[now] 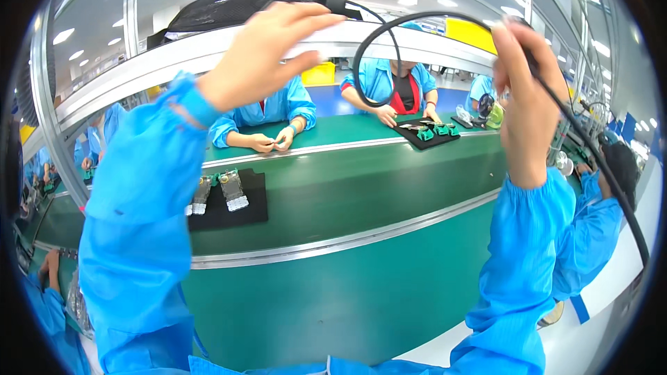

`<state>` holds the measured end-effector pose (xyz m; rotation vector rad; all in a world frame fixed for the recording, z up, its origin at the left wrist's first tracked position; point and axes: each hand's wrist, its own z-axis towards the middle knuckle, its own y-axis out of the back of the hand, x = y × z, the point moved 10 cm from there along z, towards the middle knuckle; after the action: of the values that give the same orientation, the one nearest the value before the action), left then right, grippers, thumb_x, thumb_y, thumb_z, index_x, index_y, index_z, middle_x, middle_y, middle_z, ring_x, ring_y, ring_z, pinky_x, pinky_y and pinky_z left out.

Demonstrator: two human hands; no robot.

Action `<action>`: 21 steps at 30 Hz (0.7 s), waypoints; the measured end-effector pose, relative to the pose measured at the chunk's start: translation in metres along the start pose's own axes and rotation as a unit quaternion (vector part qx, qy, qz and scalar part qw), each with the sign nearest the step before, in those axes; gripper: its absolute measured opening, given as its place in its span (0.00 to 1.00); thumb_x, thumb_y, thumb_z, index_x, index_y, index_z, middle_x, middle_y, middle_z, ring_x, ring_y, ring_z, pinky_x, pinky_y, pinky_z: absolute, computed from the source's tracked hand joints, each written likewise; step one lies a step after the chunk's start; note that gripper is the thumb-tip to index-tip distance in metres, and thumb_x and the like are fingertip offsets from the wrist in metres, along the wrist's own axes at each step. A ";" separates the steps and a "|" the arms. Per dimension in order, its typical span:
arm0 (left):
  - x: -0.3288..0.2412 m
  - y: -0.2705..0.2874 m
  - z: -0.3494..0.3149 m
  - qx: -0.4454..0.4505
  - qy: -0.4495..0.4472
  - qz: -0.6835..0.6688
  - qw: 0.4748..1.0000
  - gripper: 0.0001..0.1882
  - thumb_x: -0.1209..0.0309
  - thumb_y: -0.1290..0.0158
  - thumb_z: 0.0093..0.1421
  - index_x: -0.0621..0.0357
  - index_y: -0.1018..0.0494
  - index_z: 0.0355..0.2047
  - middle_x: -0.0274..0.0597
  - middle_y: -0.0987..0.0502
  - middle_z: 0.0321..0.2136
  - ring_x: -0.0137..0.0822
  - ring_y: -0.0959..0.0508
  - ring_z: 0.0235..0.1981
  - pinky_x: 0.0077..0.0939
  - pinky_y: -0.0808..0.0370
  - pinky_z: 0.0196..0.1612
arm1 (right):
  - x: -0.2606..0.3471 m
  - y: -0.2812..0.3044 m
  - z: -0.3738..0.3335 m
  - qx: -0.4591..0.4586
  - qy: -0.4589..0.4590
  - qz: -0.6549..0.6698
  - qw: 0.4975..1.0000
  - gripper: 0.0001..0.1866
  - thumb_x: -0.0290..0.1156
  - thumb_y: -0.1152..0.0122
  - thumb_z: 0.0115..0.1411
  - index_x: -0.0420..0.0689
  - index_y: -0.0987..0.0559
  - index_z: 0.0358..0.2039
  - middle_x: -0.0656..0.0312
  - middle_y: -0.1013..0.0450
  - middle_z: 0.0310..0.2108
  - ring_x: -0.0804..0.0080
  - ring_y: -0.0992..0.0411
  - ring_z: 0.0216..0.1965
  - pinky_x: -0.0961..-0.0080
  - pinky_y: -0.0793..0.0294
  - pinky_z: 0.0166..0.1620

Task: The person attaches components and applies tape to circuit board assemblies on a mat by hand, slides the mat down the conveyor line, and adjusts a strap hanging overhead.

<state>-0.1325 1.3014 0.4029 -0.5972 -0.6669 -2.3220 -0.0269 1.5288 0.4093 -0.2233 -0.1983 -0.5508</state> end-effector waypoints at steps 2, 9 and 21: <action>-0.020 -0.038 0.026 0.016 -0.004 -0.009 1.000 0.22 0.65 0.44 0.51 0.52 0.30 0.48 0.41 0.29 0.42 0.42 0.30 0.44 0.34 0.30 0.44 | -0.006 0.000 0.011 0.002 -0.015 0.020 1.000 0.10 0.32 0.42 0.57 0.38 0.23 0.34 0.68 0.36 0.17 0.86 0.43 0.18 0.85 0.49 0.21; -0.024 -0.157 0.075 0.043 0.009 -0.070 0.997 0.14 0.63 0.46 0.51 0.56 0.24 0.36 0.48 0.29 0.36 0.45 0.28 0.43 0.38 0.29 0.42 | -0.057 -0.054 0.007 0.170 -0.046 -0.128 0.976 0.18 0.42 0.39 0.54 0.40 0.22 0.37 0.65 0.33 0.24 0.80 0.37 0.25 0.83 0.39 0.29; 0.084 -0.178 0.115 0.023 0.042 -0.332 0.942 0.23 0.65 0.47 0.52 0.63 0.31 0.47 0.59 0.29 0.46 0.52 0.31 0.50 0.37 0.36 0.54 | -0.129 -0.092 -0.002 0.250 0.243 -0.386 0.854 0.06 0.22 0.42 0.49 0.43 0.23 0.30 0.57 0.33 0.36 0.56 0.31 0.34 0.67 0.32 0.35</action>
<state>-0.2849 1.4500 0.4846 -0.2644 -0.9938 -2.9173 -0.1833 1.5154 0.3901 0.5387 0.0834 -1.3088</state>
